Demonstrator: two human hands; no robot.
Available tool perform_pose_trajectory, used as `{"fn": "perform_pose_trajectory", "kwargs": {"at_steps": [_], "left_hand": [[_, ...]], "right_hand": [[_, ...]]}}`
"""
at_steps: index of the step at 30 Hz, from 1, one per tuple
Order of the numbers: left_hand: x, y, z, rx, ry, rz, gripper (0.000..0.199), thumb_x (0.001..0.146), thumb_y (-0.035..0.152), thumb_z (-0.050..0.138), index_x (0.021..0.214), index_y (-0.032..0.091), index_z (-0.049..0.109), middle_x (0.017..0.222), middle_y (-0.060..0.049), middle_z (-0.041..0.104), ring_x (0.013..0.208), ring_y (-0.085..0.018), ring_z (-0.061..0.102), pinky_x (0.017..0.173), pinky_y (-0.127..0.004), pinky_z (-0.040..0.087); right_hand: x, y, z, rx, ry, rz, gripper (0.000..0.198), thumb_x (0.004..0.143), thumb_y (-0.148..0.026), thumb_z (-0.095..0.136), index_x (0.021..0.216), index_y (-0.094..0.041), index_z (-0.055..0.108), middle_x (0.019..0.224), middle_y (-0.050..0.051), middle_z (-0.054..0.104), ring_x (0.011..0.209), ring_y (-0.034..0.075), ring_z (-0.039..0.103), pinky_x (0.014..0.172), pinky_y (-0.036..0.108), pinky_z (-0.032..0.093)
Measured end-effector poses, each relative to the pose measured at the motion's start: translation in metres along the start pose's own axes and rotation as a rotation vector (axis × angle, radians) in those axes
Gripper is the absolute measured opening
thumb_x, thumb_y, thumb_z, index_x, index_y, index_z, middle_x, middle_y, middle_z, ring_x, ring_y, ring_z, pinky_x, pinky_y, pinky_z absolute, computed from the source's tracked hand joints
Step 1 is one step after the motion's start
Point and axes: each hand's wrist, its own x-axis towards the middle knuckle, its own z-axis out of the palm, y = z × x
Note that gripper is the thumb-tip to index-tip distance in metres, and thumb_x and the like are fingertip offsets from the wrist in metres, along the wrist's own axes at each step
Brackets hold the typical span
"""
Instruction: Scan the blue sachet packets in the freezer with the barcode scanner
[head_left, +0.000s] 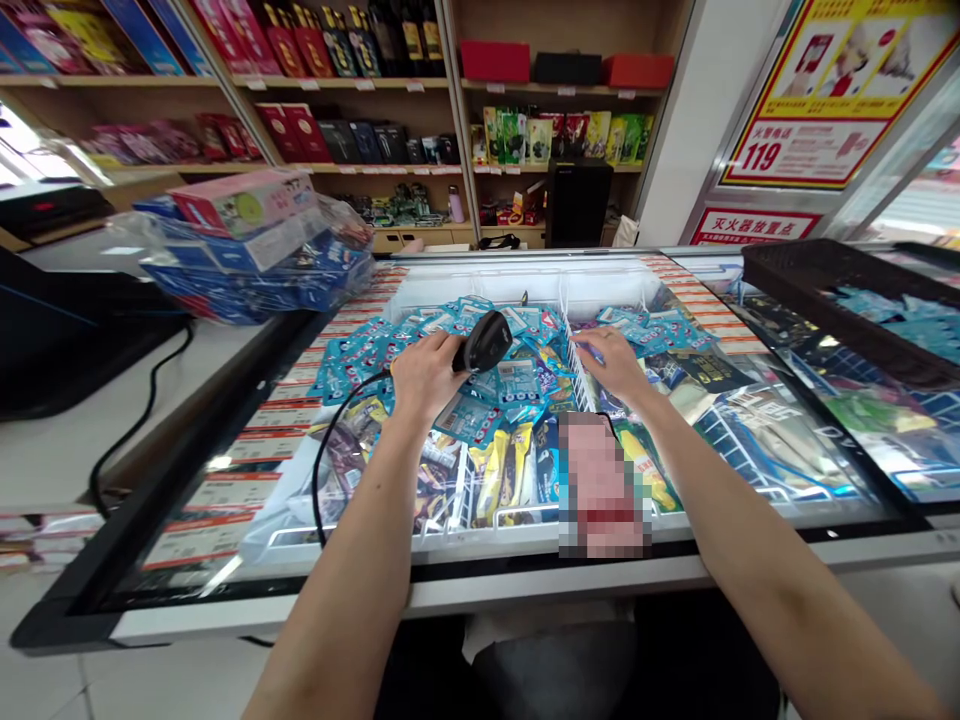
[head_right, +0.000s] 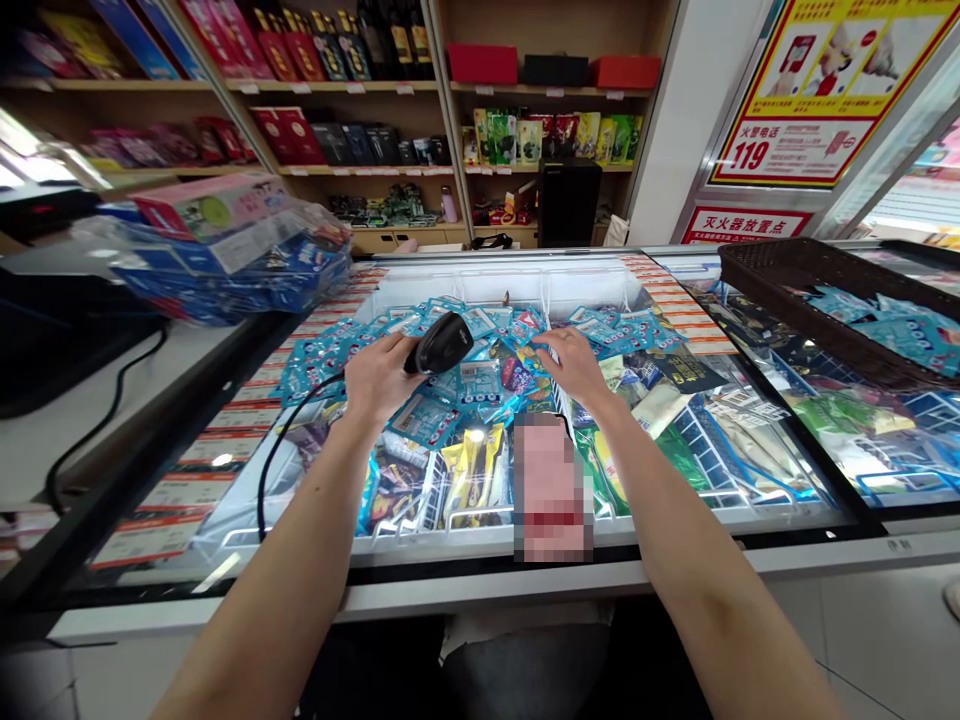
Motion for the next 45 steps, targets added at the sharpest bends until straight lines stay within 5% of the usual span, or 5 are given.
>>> {"fn": "perform_pose_trajectory", "kwargs": {"at_steps": [7, 19, 26, 35, 45], "left_hand": [[-0.001, 0.000, -0.002, 0.012, 0.010, -0.010, 0.030, 0.080, 0.033, 0.056, 0.108, 0.022, 0.061, 0.097, -0.008, 0.065, 0.096, -0.026, 0.061, 0.073, -0.034, 0.043], [-0.001, 0.003, -0.003, 0.012, -0.017, 0.000, 0.028, 0.081, 0.031, 0.055, 0.107, 0.022, 0.061, 0.096, -0.009, 0.065, 0.096, -0.026, 0.060, 0.073, -0.034, 0.042], [-0.001, 0.003, -0.001, 0.032, -0.005, 0.023, 0.029, 0.081, 0.031, 0.055, 0.108, 0.023, 0.061, 0.096, -0.008, 0.066, 0.095, -0.026, 0.061, 0.073, -0.034, 0.042], [-0.002, 0.005, -0.003, -0.014, -0.020, 0.027, 0.031, 0.080, 0.030, 0.057, 0.109, 0.023, 0.061, 0.099, -0.009, 0.066, 0.096, -0.026, 0.061, 0.076, -0.035, 0.043], [-0.003, 0.007, -0.004, -0.021, -0.044, 0.093, 0.031, 0.081, 0.031, 0.054, 0.110, 0.023, 0.061, 0.100, -0.008, 0.066, 0.096, -0.026, 0.061, 0.074, -0.035, 0.044]], "right_hand": [[0.004, -0.013, 0.024, 0.033, -0.286, 0.061, 0.051, 0.086, -0.062, 0.047, 0.123, -0.030, 0.061, 0.126, 0.005, 0.060, 0.118, 0.028, 0.048, 0.100, 0.047, 0.035], [0.010, -0.026, 0.035, -0.050, -0.407, 0.105, 0.076, 0.064, -0.075, 0.063, 0.129, -0.036, 0.053, 0.144, 0.006, 0.043, 0.136, 0.036, 0.028, 0.107, 0.056, 0.021], [0.006, -0.018, 0.035, 0.224, -0.240, 0.232, 0.082, 0.061, -0.056, 0.076, 0.130, -0.025, 0.044, 0.123, 0.010, 0.057, 0.119, 0.031, 0.050, 0.101, 0.052, 0.035], [0.002, -0.017, 0.028, 0.385, 0.008, 0.272, 0.063, 0.085, -0.037, 0.048, 0.145, -0.025, 0.029, 0.111, 0.009, 0.058, 0.092, 0.022, 0.058, 0.082, 0.041, 0.052], [0.000, 0.003, 0.029, 0.437, 0.233, 0.426, 0.043, 0.084, -0.047, 0.049, 0.116, -0.020, 0.060, 0.097, 0.006, 0.066, 0.076, 0.018, 0.058, 0.069, 0.033, 0.052]]}}
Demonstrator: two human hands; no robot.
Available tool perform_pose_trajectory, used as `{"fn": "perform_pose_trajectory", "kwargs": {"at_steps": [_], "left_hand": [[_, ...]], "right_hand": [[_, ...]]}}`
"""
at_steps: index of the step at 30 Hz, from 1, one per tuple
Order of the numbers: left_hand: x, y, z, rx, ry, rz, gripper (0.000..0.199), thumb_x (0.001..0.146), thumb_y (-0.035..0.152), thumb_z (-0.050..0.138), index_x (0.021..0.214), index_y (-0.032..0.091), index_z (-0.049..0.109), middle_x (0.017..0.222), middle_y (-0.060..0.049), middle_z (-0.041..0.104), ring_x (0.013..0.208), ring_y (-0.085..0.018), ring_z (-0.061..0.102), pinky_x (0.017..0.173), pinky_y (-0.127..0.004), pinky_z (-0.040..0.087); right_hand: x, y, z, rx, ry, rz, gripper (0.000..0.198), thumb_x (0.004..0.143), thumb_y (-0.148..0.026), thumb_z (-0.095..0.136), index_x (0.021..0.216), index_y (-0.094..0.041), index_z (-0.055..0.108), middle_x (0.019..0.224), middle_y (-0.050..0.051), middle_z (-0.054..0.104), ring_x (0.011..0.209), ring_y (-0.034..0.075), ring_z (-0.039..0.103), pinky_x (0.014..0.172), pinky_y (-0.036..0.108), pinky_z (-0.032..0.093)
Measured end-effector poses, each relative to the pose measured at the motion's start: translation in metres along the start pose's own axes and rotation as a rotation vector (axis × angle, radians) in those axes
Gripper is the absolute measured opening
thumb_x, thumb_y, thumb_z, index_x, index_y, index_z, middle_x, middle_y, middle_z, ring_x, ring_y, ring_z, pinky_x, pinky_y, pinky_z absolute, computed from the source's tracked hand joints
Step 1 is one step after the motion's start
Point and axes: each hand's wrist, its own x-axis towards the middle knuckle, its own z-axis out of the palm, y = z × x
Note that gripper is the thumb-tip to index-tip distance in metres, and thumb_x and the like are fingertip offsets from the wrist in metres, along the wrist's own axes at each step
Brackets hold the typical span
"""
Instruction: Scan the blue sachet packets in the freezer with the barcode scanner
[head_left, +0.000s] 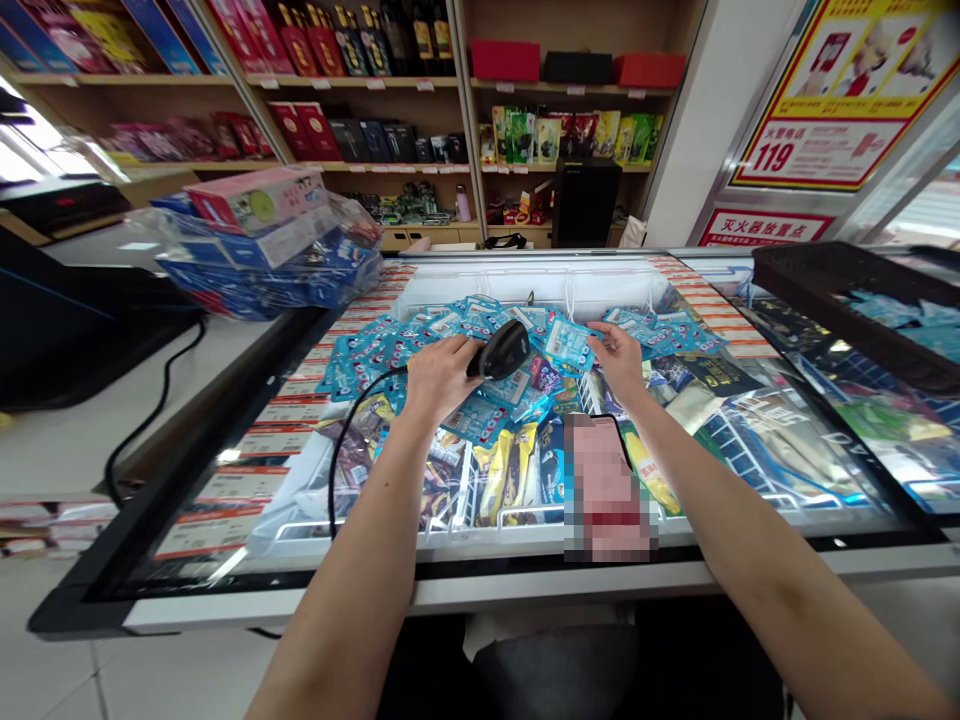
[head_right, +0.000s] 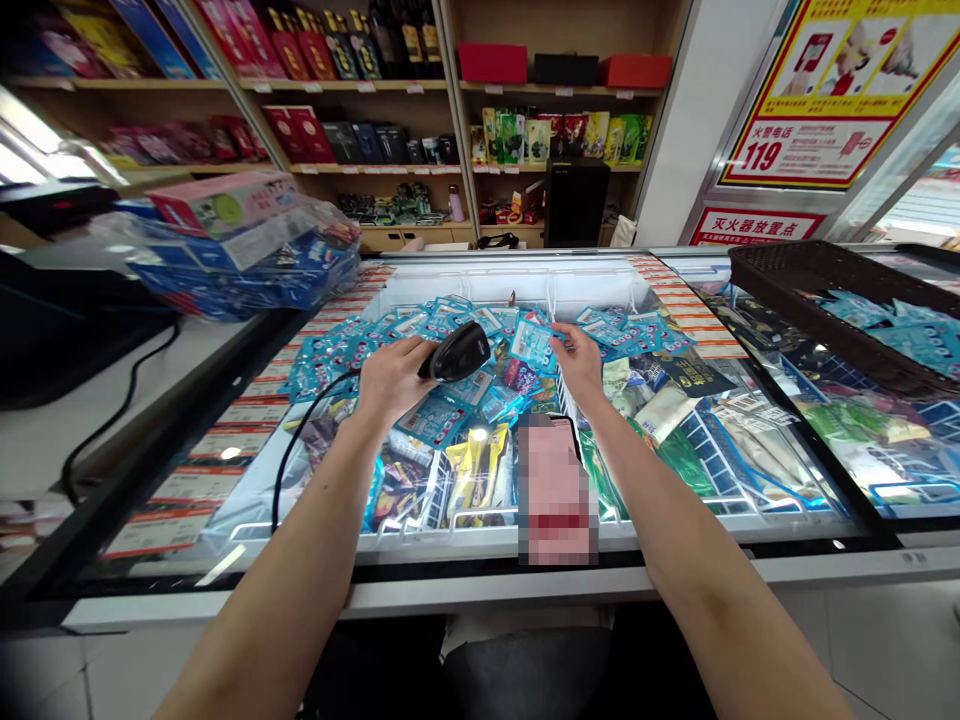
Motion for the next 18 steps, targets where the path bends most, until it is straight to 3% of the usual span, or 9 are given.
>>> {"fn": "perform_pose_trajectory", "kwargs": {"at_steps": [3, 18], "left_hand": [[0.0003, 0.0022, -0.0011, -0.015, -0.016, 0.017, 0.031, 0.081, 0.031, 0.054, 0.110, 0.024, 0.061, 0.102, -0.008, 0.066, 0.096, -0.025, 0.061, 0.075, -0.034, 0.044], [0.0030, 0.0059, -0.0046, -0.052, -0.051, 0.076, 0.031, 0.081, 0.033, 0.056, 0.110, 0.023, 0.062, 0.099, -0.007, 0.067, 0.096, -0.025, 0.062, 0.073, -0.033, 0.044]], "right_hand": [[-0.0004, -0.0026, -0.0019, -0.025, 0.024, 0.005, 0.042, 0.084, -0.048, 0.050, 0.112, -0.020, 0.064, 0.086, 0.003, 0.065, 0.073, 0.017, 0.057, 0.070, 0.033, 0.051], [0.0009, -0.0036, -0.0007, -0.042, 0.057, -0.001, 0.040, 0.084, -0.045, 0.050, 0.112, -0.021, 0.065, 0.088, 0.003, 0.066, 0.074, 0.017, 0.056, 0.071, 0.032, 0.050]]}}
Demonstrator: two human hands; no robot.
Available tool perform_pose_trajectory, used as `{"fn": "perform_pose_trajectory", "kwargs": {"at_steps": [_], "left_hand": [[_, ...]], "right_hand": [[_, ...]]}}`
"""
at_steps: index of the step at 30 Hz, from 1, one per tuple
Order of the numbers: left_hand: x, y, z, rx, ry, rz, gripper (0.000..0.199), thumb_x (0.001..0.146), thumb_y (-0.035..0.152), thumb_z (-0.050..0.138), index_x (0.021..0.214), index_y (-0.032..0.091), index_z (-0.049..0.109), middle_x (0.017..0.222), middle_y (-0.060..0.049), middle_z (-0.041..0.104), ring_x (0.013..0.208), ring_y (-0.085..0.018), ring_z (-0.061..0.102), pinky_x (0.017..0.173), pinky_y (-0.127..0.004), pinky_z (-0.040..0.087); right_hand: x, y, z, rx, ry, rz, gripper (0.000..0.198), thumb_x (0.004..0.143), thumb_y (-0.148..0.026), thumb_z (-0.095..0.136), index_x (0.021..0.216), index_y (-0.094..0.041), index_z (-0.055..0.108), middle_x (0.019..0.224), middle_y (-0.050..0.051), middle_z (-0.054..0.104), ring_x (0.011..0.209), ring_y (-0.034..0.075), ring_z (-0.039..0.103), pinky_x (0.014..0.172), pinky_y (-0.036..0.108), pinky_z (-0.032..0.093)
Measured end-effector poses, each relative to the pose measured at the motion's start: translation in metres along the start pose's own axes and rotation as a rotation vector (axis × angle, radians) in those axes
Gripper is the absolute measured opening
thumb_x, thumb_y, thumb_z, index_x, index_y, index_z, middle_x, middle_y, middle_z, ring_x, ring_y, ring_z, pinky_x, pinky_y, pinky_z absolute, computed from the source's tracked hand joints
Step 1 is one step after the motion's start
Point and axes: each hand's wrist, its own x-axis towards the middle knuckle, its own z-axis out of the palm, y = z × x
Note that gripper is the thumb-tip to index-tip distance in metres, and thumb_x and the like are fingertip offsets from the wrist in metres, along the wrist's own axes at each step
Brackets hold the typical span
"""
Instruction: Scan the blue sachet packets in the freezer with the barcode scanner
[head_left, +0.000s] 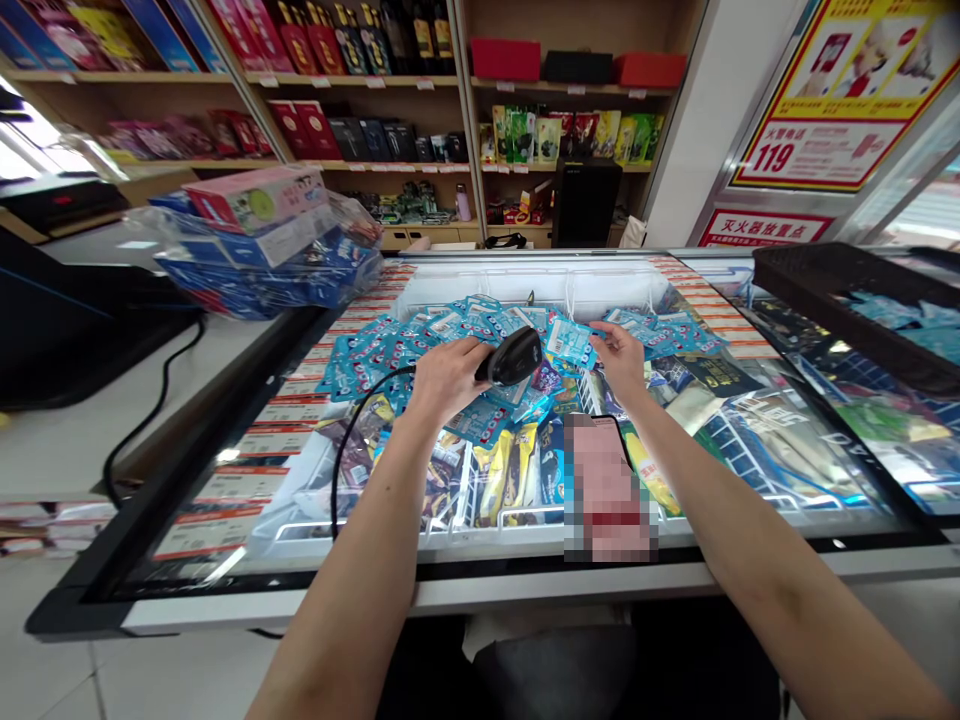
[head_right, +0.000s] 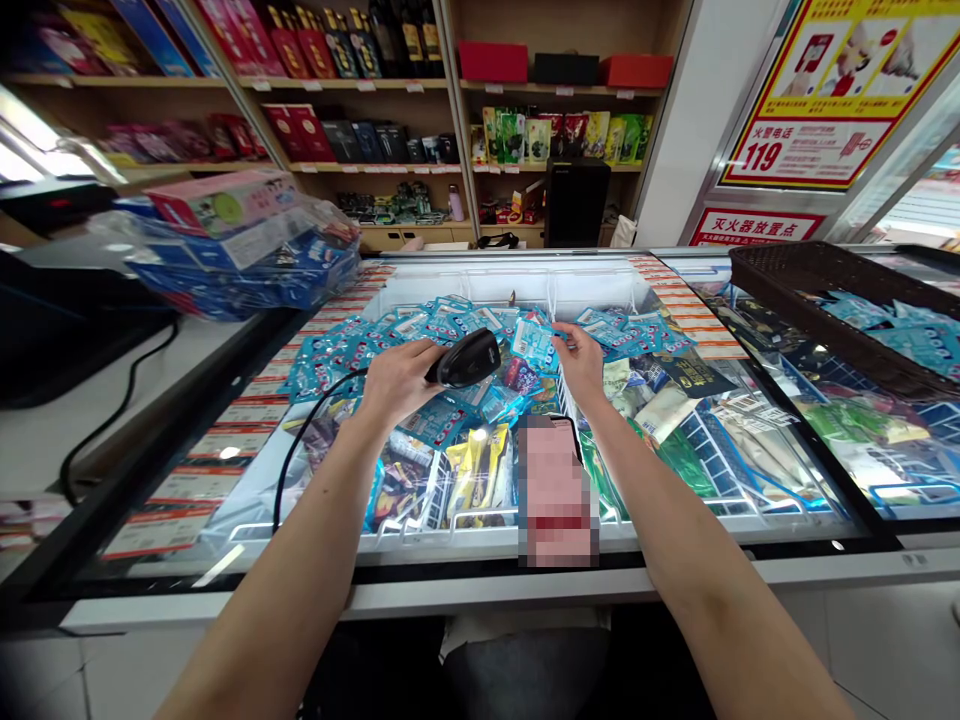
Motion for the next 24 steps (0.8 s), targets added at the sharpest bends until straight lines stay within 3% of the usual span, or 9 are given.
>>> {"fn": "perform_pose_trajectory", "kwargs": {"at_steps": [24], "left_hand": [[-0.001, -0.002, 0.005, 0.058, 0.005, 0.074, 0.031, 0.079, 0.031, 0.060, 0.109, 0.023, 0.061, 0.096, -0.006, 0.066, 0.094, -0.024, 0.062, 0.070, -0.033, 0.043]], "right_hand": [[0.003, 0.013, 0.003, 0.094, 0.013, -0.019, 0.034, 0.083, -0.041, 0.054, 0.109, -0.022, 0.066, 0.080, 0.001, 0.062, 0.067, 0.014, 0.053, 0.061, 0.027, 0.048]]}}
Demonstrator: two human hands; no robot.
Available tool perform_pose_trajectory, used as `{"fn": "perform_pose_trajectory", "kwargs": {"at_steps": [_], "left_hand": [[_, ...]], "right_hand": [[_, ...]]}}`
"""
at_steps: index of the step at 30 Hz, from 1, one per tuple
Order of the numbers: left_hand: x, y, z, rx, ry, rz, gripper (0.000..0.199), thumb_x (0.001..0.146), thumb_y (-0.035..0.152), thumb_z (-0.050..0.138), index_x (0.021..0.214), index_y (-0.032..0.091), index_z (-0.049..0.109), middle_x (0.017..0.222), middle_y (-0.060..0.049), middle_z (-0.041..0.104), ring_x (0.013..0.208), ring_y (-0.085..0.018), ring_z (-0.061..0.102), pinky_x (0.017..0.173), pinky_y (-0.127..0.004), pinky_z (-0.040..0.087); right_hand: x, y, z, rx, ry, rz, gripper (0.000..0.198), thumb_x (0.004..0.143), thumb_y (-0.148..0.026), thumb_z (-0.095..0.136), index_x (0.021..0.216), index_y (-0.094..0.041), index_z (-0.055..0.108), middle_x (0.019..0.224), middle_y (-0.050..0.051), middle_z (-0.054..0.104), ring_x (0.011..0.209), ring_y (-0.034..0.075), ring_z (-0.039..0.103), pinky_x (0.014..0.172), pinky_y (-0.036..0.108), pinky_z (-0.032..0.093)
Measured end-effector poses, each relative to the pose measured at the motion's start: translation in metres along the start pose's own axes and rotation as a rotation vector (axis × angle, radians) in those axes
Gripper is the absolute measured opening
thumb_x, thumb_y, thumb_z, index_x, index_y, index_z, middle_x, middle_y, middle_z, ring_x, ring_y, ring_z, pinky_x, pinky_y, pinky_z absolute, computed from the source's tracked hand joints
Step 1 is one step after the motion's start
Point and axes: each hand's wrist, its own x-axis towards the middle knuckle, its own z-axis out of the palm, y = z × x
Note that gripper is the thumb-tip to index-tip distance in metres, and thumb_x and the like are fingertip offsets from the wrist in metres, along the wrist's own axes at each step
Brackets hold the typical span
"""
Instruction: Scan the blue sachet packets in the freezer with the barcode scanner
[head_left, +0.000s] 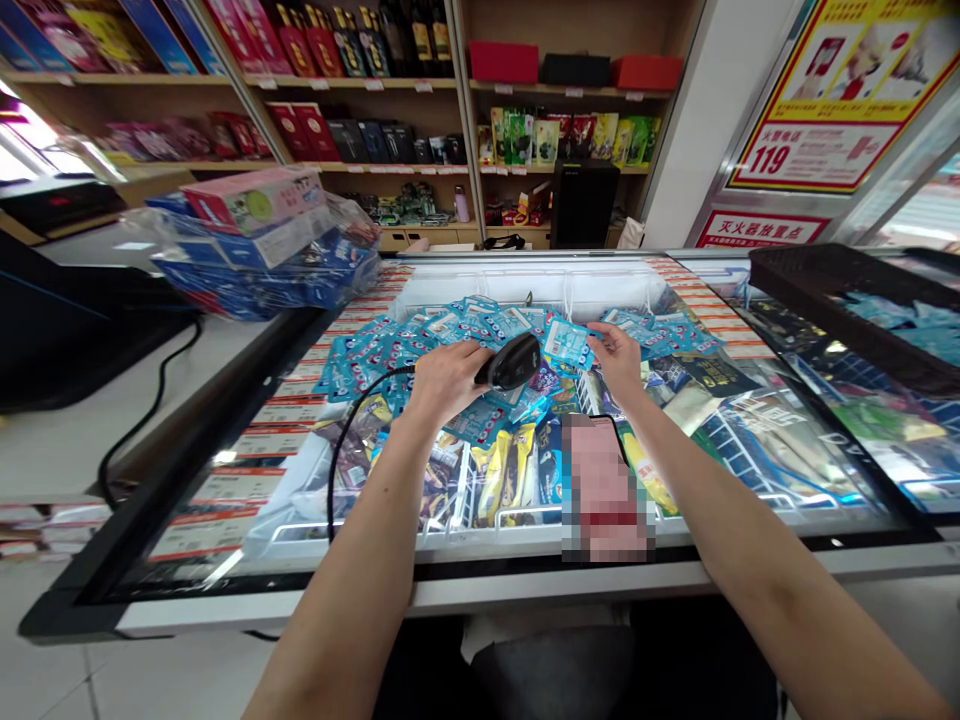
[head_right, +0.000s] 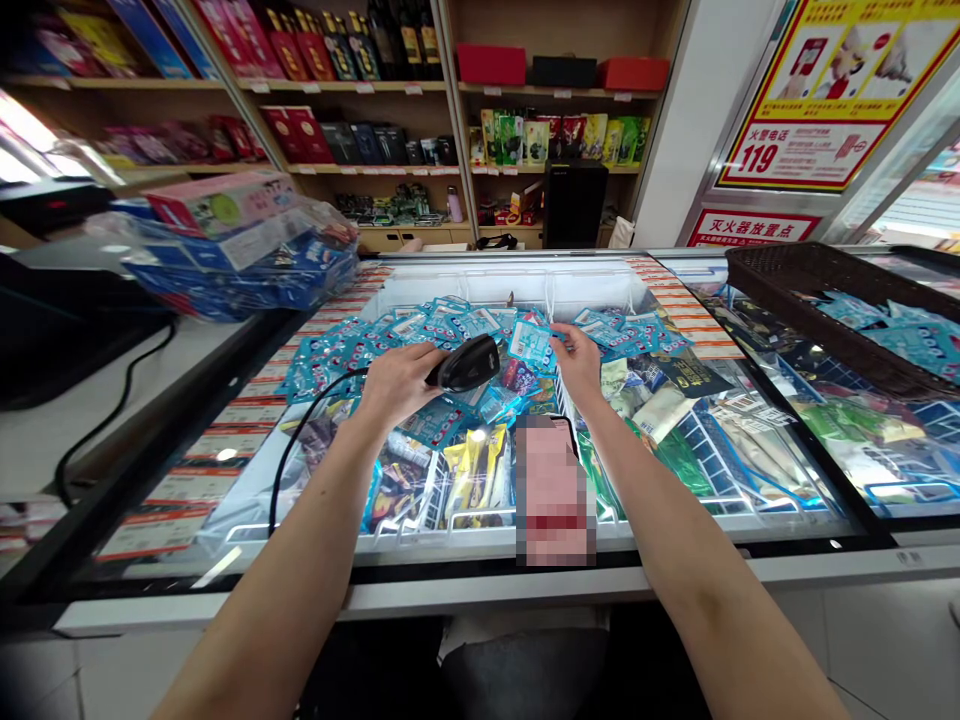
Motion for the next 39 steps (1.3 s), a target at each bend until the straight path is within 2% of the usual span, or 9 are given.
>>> {"fn": "perform_pose_trajectory", "kwargs": {"at_steps": [14, 20, 24, 28, 33, 39], "left_hand": [[0.000, 0.001, 0.001, -0.004, 0.008, -0.003, 0.029, 0.081, 0.032, 0.058, 0.108, 0.023, 0.062, 0.096, -0.006, 0.067, 0.094, -0.024, 0.062, 0.070, -0.032, 0.043], [-0.002, -0.001, 0.002, -0.006, 0.009, -0.031, 0.030, 0.081, 0.031, 0.058, 0.109, 0.023, 0.061, 0.097, -0.007, 0.066, 0.097, -0.025, 0.062, 0.072, -0.033, 0.044], [-0.002, -0.001, 0.001, -0.009, 0.005, -0.044, 0.031, 0.080, 0.030, 0.058, 0.110, 0.023, 0.061, 0.100, -0.007, 0.067, 0.099, -0.025, 0.061, 0.074, -0.034, 0.044], [-0.003, -0.001, 0.001, -0.010, 0.018, -0.054, 0.030, 0.081, 0.030, 0.056, 0.111, 0.022, 0.060, 0.101, -0.007, 0.067, 0.099, -0.025, 0.061, 0.075, -0.034, 0.044], [-0.003, -0.006, -0.003, 0.023, 0.022, -0.092, 0.032, 0.082, 0.033, 0.056, 0.112, 0.022, 0.059, 0.101, -0.007, 0.066, 0.097, -0.025, 0.061, 0.076, -0.034, 0.045], [-0.009, -0.020, -0.008, 0.059, 0.026, -0.056, 0.035, 0.079, 0.030, 0.060, 0.113, 0.022, 0.059, 0.101, -0.009, 0.066, 0.100, -0.026, 0.059, 0.081, -0.037, 0.045]], "right_hand": [[-0.001, -0.004, 0.000, -0.064, 0.032, -0.018, 0.034, 0.084, -0.040, 0.052, 0.109, -0.021, 0.065, 0.080, 0.001, 0.062, 0.067, 0.014, 0.054, 0.064, 0.028, 0.046], [-0.003, -0.014, -0.008, -0.347, 0.122, -0.071, 0.031, 0.089, -0.030, 0.043, 0.109, -0.020, 0.064, 0.093, 0.005, 0.067, 0.076, 0.018, 0.056, 0.079, 0.032, 0.044], [-0.002, -0.011, -0.016, -0.604, 0.193, -0.067, 0.033, 0.089, -0.023, 0.040, 0.109, -0.019, 0.065, 0.099, 0.009, 0.066, 0.094, 0.024, 0.053, 0.090, 0.038, 0.039], [-0.004, -0.011, -0.018, -0.779, 0.146, -0.069, 0.030, 0.089, -0.028, 0.043, 0.100, -0.016, 0.068, 0.101, 0.012, 0.062, 0.101, 0.026, 0.047, 0.094, 0.040, 0.035], [-0.008, -0.017, -0.014, -0.872, 0.091, -0.080, 0.040, 0.084, -0.050, 0.053, 0.103, -0.018, 0.067, 0.113, 0.014, 0.056, 0.109, 0.031, 0.041, 0.092, 0.046, 0.033], [-0.007, -0.011, -0.017, -0.832, 0.136, -0.088, 0.025, 0.087, -0.039, 0.055, 0.094, -0.020, 0.069, 0.111, 0.012, 0.056, 0.108, 0.030, 0.039, 0.092, 0.047, 0.032]]}}
